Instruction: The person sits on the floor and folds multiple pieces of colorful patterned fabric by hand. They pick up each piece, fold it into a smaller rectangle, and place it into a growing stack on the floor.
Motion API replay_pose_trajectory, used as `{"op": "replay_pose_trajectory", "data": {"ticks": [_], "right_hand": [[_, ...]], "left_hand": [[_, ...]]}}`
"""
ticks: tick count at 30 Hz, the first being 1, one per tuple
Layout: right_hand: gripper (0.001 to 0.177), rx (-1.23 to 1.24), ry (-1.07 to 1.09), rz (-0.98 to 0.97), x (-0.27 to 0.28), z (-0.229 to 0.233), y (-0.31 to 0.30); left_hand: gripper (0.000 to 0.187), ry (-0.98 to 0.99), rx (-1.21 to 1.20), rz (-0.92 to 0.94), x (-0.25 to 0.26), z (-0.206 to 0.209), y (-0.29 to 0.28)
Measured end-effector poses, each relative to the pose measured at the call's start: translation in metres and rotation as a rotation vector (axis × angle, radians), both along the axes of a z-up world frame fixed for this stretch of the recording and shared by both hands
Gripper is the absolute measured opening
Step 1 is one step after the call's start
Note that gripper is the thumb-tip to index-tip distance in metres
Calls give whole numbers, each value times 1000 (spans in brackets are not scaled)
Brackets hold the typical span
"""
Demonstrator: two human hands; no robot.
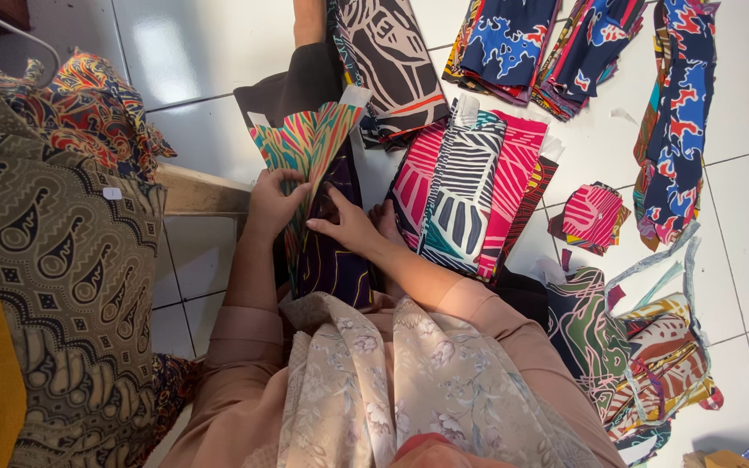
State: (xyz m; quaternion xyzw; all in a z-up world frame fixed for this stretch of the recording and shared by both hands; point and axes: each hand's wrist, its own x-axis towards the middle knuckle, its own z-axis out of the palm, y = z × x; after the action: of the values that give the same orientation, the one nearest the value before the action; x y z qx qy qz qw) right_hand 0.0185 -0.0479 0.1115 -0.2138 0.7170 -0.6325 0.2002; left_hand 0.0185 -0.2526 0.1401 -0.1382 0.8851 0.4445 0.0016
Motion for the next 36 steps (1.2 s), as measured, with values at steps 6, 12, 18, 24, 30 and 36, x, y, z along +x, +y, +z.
{"op": "replay_pose_trajectory", "data": {"ticks": [6, 12, 18, 24, 30, 36], "right_hand": [[97, 361, 134, 54, 0, 17, -12], [81, 463, 388, 19, 24, 54, -17], [43, 488, 806, 273, 90, 40, -8], [26, 251, 751, 368, 94, 21, 15], [29, 84, 121, 115, 80, 26, 23], [36, -75, -349, 23, 63, 11, 16]], "left_hand": [[41, -12, 348, 127, -4, -4, -4], [35, -38, 274, 226, -3, -62, -28], [24, -16, 735, 347, -13, -116, -48], [31, 176, 189, 323, -7, -63, -36], [26, 375, -584, 241, 5, 13, 7], [28, -173, -380, 176, 6, 50, 23]]}}
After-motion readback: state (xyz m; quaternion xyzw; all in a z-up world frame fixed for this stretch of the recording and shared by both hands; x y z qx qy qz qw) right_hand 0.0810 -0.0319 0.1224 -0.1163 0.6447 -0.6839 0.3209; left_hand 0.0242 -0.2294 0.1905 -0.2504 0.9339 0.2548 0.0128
